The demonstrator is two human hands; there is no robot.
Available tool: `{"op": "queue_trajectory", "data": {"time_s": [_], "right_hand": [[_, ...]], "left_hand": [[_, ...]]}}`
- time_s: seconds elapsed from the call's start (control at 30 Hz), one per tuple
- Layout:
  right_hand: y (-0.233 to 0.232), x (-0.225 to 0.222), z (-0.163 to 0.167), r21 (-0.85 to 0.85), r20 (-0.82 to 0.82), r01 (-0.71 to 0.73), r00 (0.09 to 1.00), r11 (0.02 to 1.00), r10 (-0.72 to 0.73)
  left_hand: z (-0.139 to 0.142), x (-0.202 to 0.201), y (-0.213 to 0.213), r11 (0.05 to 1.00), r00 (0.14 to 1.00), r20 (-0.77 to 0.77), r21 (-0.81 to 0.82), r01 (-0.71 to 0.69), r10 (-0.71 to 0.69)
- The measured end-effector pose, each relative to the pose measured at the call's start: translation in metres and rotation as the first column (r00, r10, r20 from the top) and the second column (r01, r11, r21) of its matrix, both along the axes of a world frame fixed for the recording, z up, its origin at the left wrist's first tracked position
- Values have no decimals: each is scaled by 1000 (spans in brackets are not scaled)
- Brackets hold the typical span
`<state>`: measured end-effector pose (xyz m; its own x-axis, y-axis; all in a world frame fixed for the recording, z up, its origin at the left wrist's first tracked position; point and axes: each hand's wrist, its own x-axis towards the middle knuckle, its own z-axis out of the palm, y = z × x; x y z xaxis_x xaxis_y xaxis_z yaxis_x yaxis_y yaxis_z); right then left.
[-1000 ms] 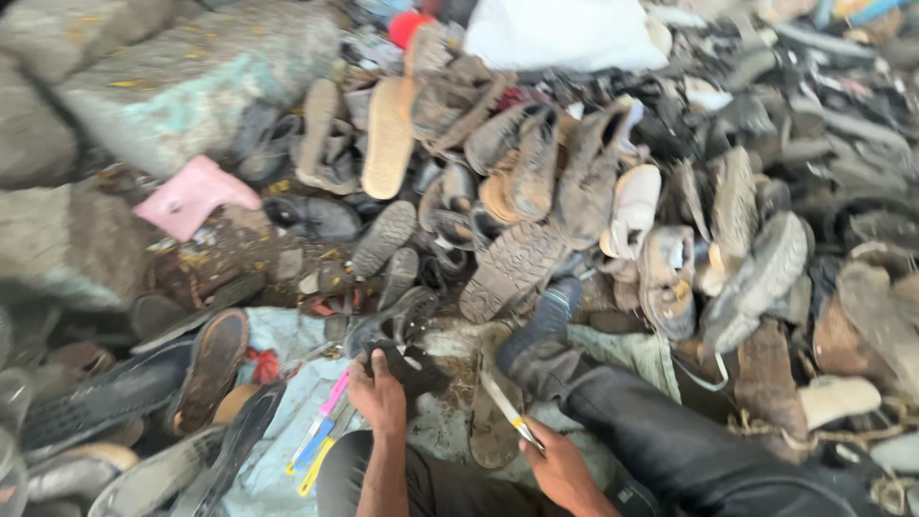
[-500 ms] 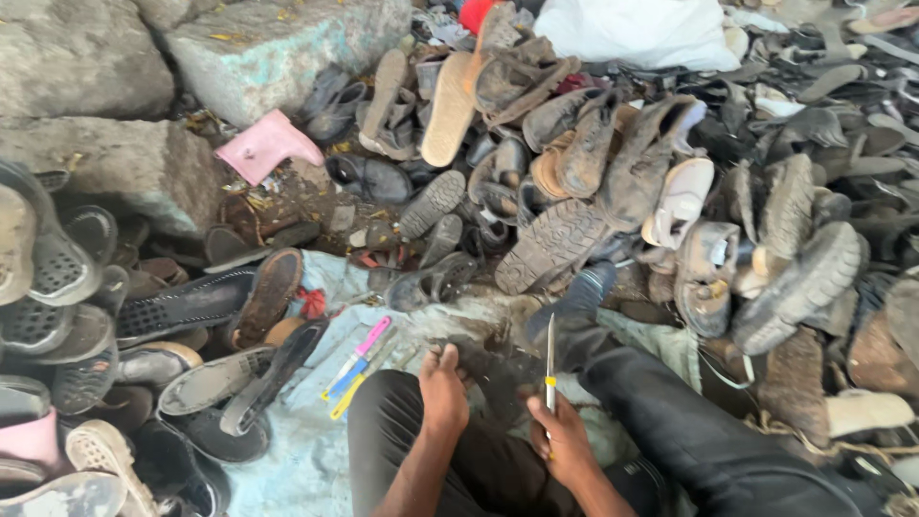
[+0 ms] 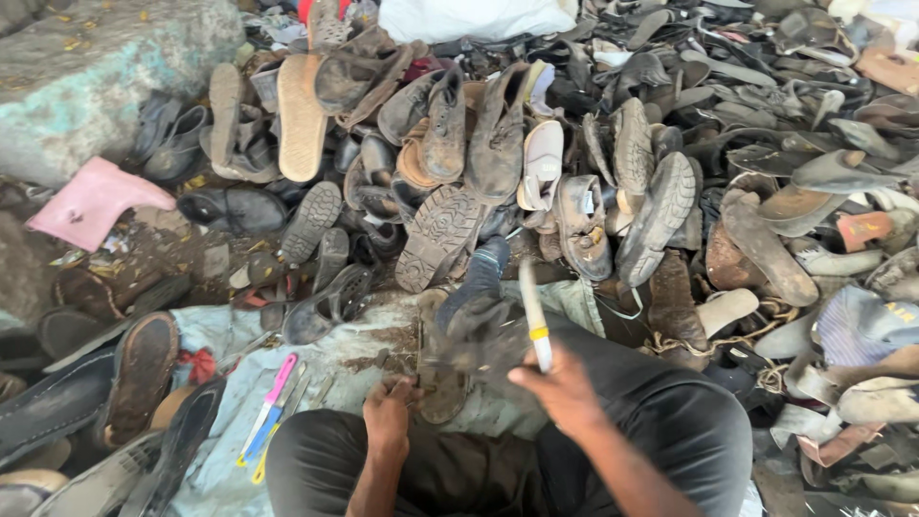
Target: The person sits on the floor among a pile of shoes and uses a small pointed tool to scrape debris from the underside of a shoe sole. They hold the shoe with one hand while prying and cleaning different sections of the sole with the tool, occasionally moving other shoes out of the way.
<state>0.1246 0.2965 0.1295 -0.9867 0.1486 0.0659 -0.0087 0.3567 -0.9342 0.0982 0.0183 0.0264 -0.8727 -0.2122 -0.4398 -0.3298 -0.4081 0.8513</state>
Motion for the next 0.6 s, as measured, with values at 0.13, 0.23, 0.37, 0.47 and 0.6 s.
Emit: {"op": "queue_trajectory", "data": {"time_s": [0.13, 0.23, 0.37, 0.47, 0.6], "right_hand": [[70, 5, 92, 297, 205, 244, 928, 923, -311], [137, 17, 163, 424, -90, 511, 846, 748, -526], [185, 30, 185, -98, -252, 668, 701, 738, -667], [150, 24, 132, -218, -172, 595, 756, 773, -631], [49, 9, 31, -272, 86, 456, 888, 847, -451]], "left_hand": [[-17, -13, 18, 534, 933, 46, -809, 244, -356], [-26, -21, 32, 539, 932, 205, -770, 342, -298], [-24, -26, 43, 518, 992, 65, -848, 114, -113], [-18, -27, 42, 643, 992, 23, -760, 98, -125], [-15, -28, 36, 914, 981, 15, -360, 185, -192]]}}
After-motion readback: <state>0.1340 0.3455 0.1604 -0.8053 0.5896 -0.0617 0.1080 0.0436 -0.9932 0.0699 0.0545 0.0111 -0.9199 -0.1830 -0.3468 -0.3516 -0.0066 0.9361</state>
